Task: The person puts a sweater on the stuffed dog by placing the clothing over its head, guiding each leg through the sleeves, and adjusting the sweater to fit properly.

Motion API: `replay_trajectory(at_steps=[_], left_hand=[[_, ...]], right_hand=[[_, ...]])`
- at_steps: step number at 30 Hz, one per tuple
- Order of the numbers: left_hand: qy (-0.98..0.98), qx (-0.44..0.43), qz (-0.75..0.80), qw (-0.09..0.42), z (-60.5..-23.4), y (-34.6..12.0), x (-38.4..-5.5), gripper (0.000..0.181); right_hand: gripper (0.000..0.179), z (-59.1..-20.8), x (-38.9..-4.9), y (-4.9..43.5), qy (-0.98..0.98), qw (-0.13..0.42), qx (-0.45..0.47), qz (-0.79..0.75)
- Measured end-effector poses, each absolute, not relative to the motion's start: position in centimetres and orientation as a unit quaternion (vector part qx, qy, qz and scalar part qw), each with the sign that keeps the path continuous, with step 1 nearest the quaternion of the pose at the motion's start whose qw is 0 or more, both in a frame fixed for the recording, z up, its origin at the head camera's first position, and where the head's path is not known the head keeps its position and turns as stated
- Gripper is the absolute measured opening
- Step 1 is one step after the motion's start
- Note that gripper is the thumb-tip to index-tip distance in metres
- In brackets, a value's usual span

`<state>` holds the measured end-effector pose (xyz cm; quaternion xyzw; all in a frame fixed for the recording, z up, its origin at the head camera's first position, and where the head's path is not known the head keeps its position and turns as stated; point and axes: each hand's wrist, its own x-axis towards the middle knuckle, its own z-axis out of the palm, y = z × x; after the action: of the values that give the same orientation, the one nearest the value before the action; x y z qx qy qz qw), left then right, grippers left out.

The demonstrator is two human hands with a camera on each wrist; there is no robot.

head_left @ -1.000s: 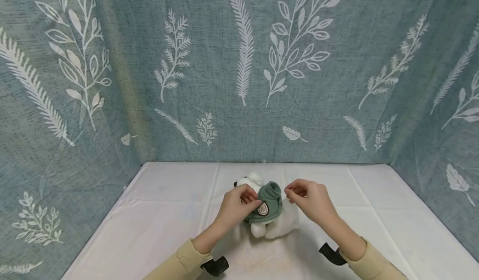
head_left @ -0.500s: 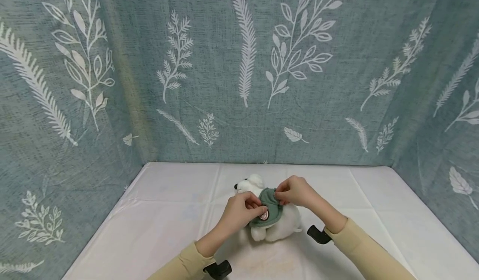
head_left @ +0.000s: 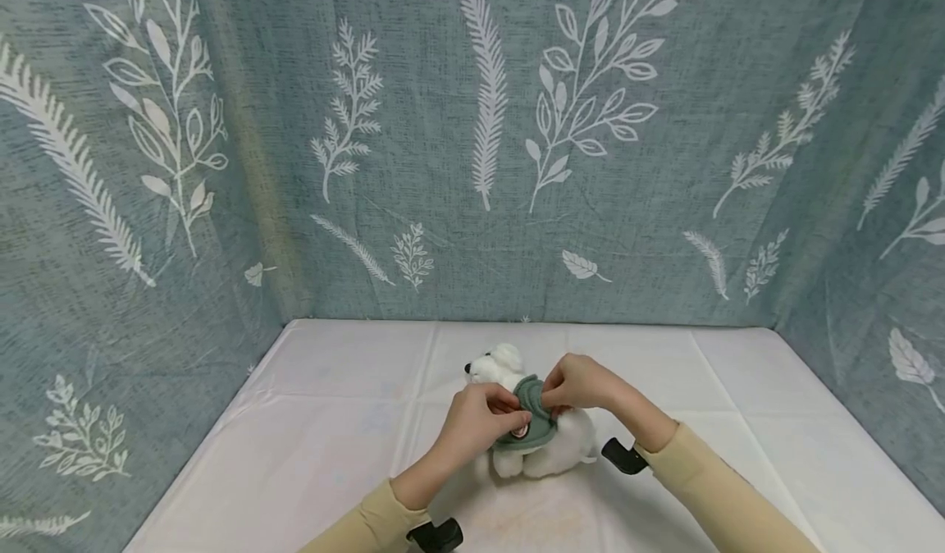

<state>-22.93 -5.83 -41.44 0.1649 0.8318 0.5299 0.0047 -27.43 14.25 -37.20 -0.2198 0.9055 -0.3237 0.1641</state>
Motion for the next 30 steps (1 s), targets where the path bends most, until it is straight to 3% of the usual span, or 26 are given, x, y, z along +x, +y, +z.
replay_trajectory(at_steps=[10, 17, 21, 30], left_hand=[[0.828, 0.150, 0.541, -0.011, -41.8, -5.2, -22.8, 0.024], [0.827, 0.143, 0.544, -0.014, -42.0, -5.2, -22.8, 0.023], [0.821, 0.150, 0.550, -0.012, -41.9, -5.2, -22.8, 0.023], [0.825, 0.168, 0.538, -0.022, -41.2, -5.5, -22.4, 0.022]], right_hand=[[0.010, -37.8, -27.2, 14.3, 0.890, 0.193, -0.167, -0.378], [0.017, -38.4, -27.3, 14.5, 0.868, 0.222, -0.176, -0.407], [0.026, -38.7, -27.4, 14.5, 0.861, 0.235, -0.137, -0.430], [0.034, -39.0, -27.5, 14.0, 0.867, 0.220, -0.065, -0.443]])
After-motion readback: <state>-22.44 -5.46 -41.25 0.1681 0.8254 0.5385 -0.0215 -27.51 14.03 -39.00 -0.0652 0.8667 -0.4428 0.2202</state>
